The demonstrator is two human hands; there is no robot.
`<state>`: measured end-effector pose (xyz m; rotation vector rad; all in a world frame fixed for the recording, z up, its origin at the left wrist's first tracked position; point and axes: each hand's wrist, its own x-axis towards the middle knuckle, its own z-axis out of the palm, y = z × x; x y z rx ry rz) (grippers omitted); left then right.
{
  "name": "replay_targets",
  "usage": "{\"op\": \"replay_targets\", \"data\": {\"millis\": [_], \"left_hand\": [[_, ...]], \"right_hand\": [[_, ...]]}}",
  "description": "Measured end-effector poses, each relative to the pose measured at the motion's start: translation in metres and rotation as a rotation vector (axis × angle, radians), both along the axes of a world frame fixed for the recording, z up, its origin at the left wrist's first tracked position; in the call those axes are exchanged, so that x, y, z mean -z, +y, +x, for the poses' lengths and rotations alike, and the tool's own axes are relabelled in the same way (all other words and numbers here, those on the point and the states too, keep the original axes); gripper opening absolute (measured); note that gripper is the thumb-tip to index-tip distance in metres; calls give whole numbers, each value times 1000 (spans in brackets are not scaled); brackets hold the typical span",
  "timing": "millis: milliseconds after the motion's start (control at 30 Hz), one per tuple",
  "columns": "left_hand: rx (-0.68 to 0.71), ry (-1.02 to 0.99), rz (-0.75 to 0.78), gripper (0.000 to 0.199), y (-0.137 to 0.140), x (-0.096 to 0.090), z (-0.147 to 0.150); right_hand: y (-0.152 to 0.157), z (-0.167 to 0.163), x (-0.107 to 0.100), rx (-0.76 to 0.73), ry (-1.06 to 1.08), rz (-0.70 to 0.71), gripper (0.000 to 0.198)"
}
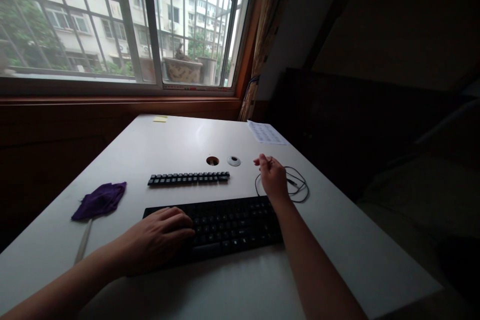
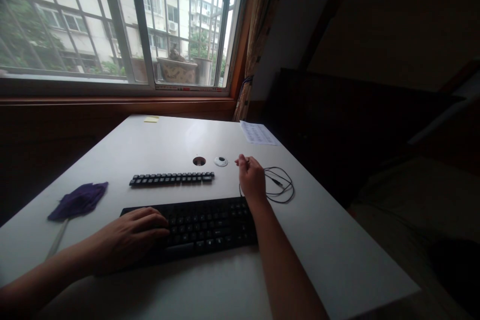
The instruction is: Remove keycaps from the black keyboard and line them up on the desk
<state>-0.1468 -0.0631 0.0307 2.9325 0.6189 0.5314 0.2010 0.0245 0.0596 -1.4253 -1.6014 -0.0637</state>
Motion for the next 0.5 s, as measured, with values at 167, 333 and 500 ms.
{"op": "replay_targets", "data": {"millis": [167, 333, 500], "left_hand": [[7, -32, -26, 31, 1, -1, 1], [-5, -26, -48, 34, 2, 1, 0], [-14, 9, -47, 35, 2, 2, -1]], "right_hand": [[-13, 16, -22, 170, -57, -48, 57], [-31, 42, -29, 260, -4, -112, 57], [-44, 63, -13, 301, 87, -168, 57]]}}
